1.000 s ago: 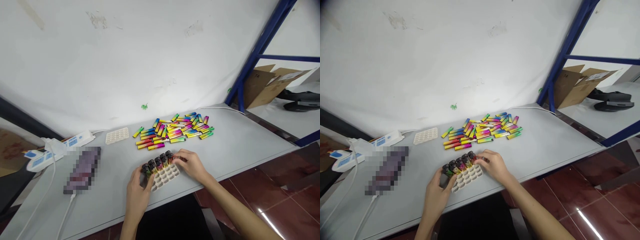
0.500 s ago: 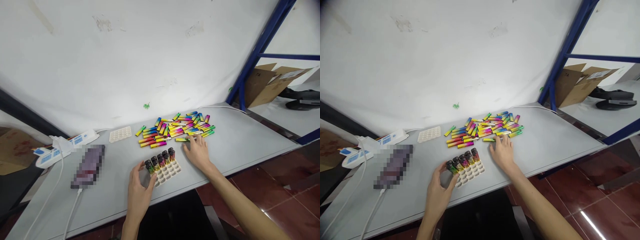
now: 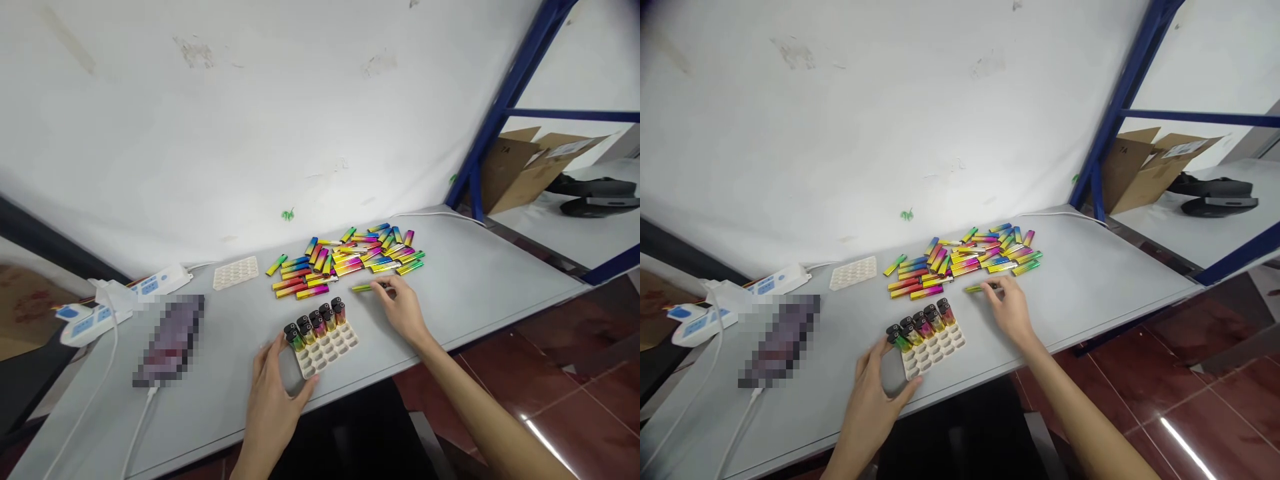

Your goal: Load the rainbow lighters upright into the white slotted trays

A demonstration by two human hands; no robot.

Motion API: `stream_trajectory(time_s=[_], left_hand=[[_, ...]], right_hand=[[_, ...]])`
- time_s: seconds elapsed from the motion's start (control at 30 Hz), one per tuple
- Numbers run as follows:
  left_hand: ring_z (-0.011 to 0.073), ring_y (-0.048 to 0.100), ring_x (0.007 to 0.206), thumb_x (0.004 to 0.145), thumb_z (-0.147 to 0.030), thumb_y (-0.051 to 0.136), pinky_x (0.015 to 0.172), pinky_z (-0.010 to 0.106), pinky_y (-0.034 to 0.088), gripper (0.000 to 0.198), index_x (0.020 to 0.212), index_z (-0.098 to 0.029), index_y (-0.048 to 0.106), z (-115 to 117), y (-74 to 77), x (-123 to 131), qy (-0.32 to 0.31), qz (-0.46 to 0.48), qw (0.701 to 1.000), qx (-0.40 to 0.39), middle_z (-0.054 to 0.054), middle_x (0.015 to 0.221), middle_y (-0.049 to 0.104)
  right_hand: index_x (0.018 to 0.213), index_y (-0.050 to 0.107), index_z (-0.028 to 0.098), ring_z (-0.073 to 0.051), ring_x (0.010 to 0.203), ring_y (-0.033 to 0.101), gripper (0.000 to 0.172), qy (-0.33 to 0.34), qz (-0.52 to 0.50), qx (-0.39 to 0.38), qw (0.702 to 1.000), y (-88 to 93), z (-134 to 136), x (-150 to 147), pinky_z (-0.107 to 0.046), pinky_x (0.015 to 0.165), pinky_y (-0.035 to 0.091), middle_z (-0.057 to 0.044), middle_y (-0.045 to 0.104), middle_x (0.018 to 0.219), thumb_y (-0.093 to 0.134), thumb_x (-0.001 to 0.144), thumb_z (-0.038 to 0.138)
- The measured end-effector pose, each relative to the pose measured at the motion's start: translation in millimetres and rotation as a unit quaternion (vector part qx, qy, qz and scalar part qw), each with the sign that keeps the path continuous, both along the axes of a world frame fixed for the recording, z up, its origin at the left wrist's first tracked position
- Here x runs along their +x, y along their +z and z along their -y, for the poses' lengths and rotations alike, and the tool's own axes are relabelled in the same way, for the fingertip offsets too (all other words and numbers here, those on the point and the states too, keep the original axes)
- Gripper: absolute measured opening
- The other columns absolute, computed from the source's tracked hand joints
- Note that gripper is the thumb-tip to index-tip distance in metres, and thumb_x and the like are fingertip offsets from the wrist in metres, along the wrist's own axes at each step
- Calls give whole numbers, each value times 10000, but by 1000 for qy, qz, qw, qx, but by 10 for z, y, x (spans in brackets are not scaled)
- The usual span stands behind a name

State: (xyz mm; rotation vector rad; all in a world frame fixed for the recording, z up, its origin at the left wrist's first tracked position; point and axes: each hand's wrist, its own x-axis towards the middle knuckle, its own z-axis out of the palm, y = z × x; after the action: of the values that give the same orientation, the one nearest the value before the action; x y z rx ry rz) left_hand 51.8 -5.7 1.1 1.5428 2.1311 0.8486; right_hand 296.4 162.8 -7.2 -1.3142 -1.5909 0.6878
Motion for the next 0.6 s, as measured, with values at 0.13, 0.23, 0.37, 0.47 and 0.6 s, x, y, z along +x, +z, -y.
stream_trajectory(time_s=[0.13, 0.23, 0.37, 0.47, 0.6], left_hand=[[365, 355, 1420, 782, -516, 661, 1112, 570, 384, 884, 1504, -187, 272, -82, -9, -69, -39, -28, 999, -9, 176, 1451, 425], [352, 334, 1439, 795, -511, 654, 1124, 545, 375, 907, 1527, -194, 224, -196, 9, -86, -73, -42, 996, -23, 179, 1484, 373], [343, 397, 1404, 809, -531, 637, 1127, 532, 376, 907, 1529, -185, 208, -302, 5, -33, -60, -33, 997, -30, 182, 1484, 362], [328, 399, 1404, 826, -550, 615, 1129, 522, 377, 871, 1520, -198, 224, -305, -17, 7, -47, -34, 998, -7, 167, 1476, 390], [317, 427, 1380, 826, -545, 625, 1130, 521, 380, 866, 1520, -210, 230, -284, -22, 16, -43, -27, 999, 3, 154, 1465, 423]], right_hand=[[871, 604, 217, -221, 803, 615, 413, 24, -107, -55, 992, -8, -16, 26, -351, 757, 508, -46, 657, 826, 506, 909, 617], [864, 566, 222, -215, 756, 619, 412, 48, -156, -79, 983, 0, -14, 34, -340, 716, 523, -28, 622, 786, 553, 874, 634], [1017, 578, 216, -198, 677, 601, 451, 61, -144, -75, 985, 48, 26, 38, -328, 672, 500, -14, 602, 745, 475, 914, 642], [1228, 546, 228, -169, 550, 529, 532, 86, -137, -67, 985, 64, 57, 47, -301, 552, 430, 20, 501, 656, 328, 969, 639], [1254, 551, 230, -152, 533, 433, 549, 73, -101, -54, 991, 14, 62, 62, -284, 496, 349, 24, 429, 665, 257, 992, 614]])
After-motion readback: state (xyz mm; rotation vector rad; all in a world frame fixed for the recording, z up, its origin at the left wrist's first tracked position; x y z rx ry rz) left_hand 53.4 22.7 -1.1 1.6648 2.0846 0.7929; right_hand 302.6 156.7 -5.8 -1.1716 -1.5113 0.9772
